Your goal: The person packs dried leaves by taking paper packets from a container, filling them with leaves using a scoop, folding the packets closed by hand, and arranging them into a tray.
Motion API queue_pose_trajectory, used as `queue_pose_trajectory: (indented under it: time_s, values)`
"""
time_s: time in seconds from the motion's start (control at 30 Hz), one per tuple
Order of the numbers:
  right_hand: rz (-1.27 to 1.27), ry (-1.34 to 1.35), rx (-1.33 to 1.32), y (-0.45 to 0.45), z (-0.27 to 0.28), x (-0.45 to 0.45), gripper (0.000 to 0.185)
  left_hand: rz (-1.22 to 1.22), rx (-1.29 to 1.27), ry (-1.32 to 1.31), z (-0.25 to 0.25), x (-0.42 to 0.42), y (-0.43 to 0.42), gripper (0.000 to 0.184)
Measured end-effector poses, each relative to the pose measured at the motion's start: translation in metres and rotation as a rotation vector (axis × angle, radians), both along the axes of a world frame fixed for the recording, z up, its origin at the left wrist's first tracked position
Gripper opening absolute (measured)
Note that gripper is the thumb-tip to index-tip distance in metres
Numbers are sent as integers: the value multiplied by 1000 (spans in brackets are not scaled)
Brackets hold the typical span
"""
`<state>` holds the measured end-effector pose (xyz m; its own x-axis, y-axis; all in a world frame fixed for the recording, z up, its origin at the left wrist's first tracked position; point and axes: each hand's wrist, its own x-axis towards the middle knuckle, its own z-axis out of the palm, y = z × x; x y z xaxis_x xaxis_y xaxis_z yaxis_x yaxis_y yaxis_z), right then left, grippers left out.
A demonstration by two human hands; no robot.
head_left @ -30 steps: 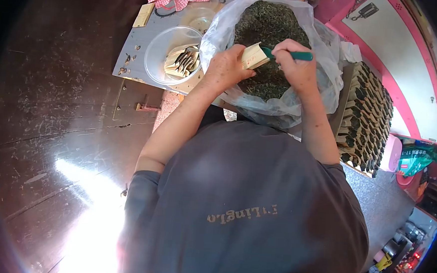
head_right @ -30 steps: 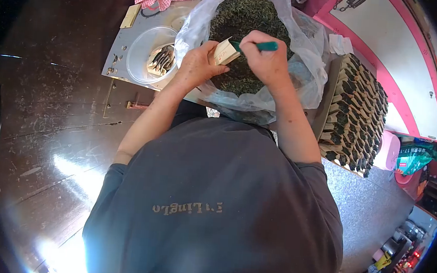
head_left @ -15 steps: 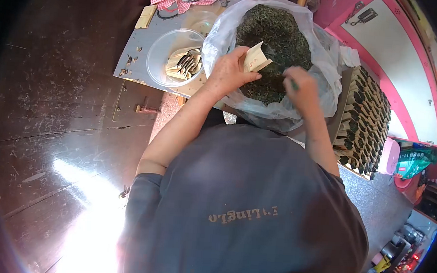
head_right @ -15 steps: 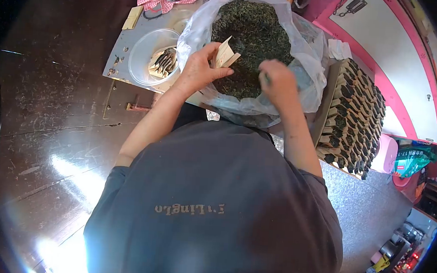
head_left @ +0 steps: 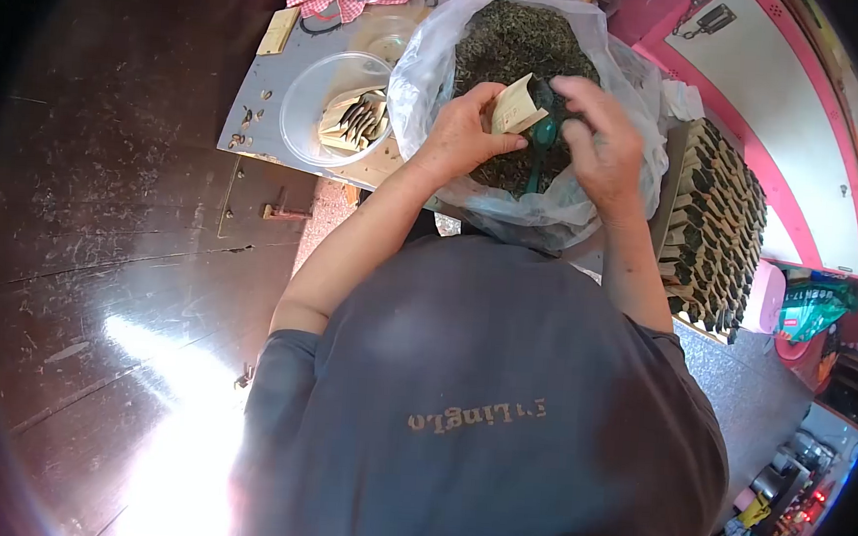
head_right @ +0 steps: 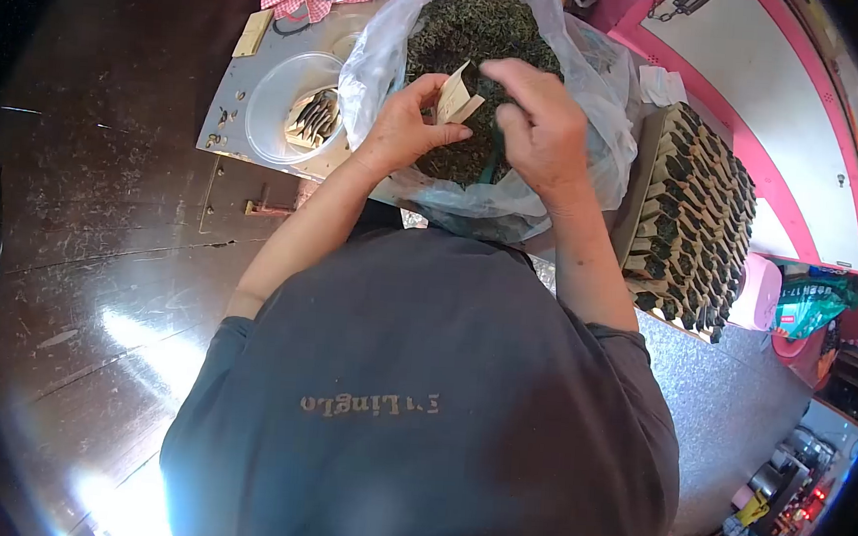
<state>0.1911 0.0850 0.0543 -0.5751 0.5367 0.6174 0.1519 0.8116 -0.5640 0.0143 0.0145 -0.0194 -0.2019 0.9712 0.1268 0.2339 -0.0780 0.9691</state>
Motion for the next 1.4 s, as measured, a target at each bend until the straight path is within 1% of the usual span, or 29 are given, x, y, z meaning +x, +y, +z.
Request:
queue_pose_trajectory:
  time_s: [0.07, 0.1, 0.13, 0.2, 0.23, 0.27, 0.33, 0.37, 0.43, 0.5, 0.57, 0.6, 0.63, 0.7, 0.73, 0.77, 0.83, 0.87, 0.9, 0.97, 1.0, 1.07, 1.1, 1.17, 1.2, 1.27, 1.3, 1.37, 1.4]
  values:
    - [72, -106, -49, 0, -22, -1, 41, -16, 0, 25, 8, 4, -3, 54]
    - [61, -58, 35, -1, -19, -1, 40, -27, 5, 50, 12, 4, -2, 53]
    - [61, -53, 41, 1, -11, -2, 40, -26, 11, 55, 12, 2, 1, 53]
    - [-37, 19, -61, -3, 1, 5, 38, -26, -40, 13, 6, 4, 0, 54]
    - [4, -27, -18, 1, -4, 6, 35, -40, -61, -59, 2, 3, 2, 55]
    - [-17, -24, -19, 3, -10, 7, 35, -61, -62, -56, -2, 3, 1, 55]
    - [53, -64, 148, 2, -15, 10, 32, -82, 1, -39, -2, 5, 3, 61]
    - [64, -29, 146, 0, -12, 12, 26, -132, -61, -47, -1, 5, 1, 60]
    - [85, -28, 168, -5, -9, 20, 19, -326, -73, -184, 8, 6, -1, 59]
    - [70, 16, 169, -17, -2, 31, 14, -435, -187, -332, 24, 15, -8, 59]
    - [5, 5, 164, -33, 6, 51, 15, -571, -228, -401, 43, 28, -10, 64]
    - [3, 1, 172, -40, 12, 59, 15, -620, -223, -375, 43, 34, -8, 67]
    - [-54, 8, 206, -47, 20, 72, 17, -645, -229, -375, 45, 42, -6, 67]
    - [-205, 20, 160, -60, 30, 106, 18, -751, -158, -364, 49, 62, -3, 69]
    - [-282, 58, 182, -67, 39, 123, 18, -743, -125, -256, 50, 71, 2, 61]
    - [-380, 20, 152, -75, 47, 143, 17, -754, -130, -256, 51, 78, 6, 61]
    - [-571, -20, 68, -93, 59, 182, 14, -807, -145, -66, 52, 93, 13, 51]
    - [-664, -21, 13, -103, 63, 199, 13, -848, -127, -2, 56, 104, 12, 39]
    - [-694, -18, 7, -110, 64, 217, 11, -855, -132, -2, 55, 117, 13, 39]
    - [-724, -10, -2, -121, 64, 242, 10, -1094, 314, 445, 53, 144, 16, 41]
    - [-780, -50, -69, -127, 63, 251, 10, -1098, 311, 448, 49, 159, 13, 41]
    - [-863, -85, -159, -136, 61, 254, 9, -1065, 591, 624, 36, 190, 7, 43]
    - [-869, -87, -161, -139, 58, 257, 9, -1070, 591, 619, 34, 202, 4, 43]
    - [-872, -149, -166, -143, 52, 264, 9, -994, 701, 720, 30, 218, 2, 46]
    - [-873, -152, -171, -144, 49, 265, 9, -997, 697, 716, 27, 222, 2, 46]
    - [-937, -249, -145, -145, 44, 265, 10, -909, 801, 802, 22, 228, 6, 47]
    - [-935, -247, -146, -144, 42, 263, 10, -908, 799, 805, 19, 229, 7, 47]
    - [-1011, -285, -10, -142, 38, 257, 12, -832, 850, 902, 15, 230, 10, 37]
    - [-1013, -284, -15, -142, 36, 255, 12, -836, 848, 903, 15, 229, 11, 37]
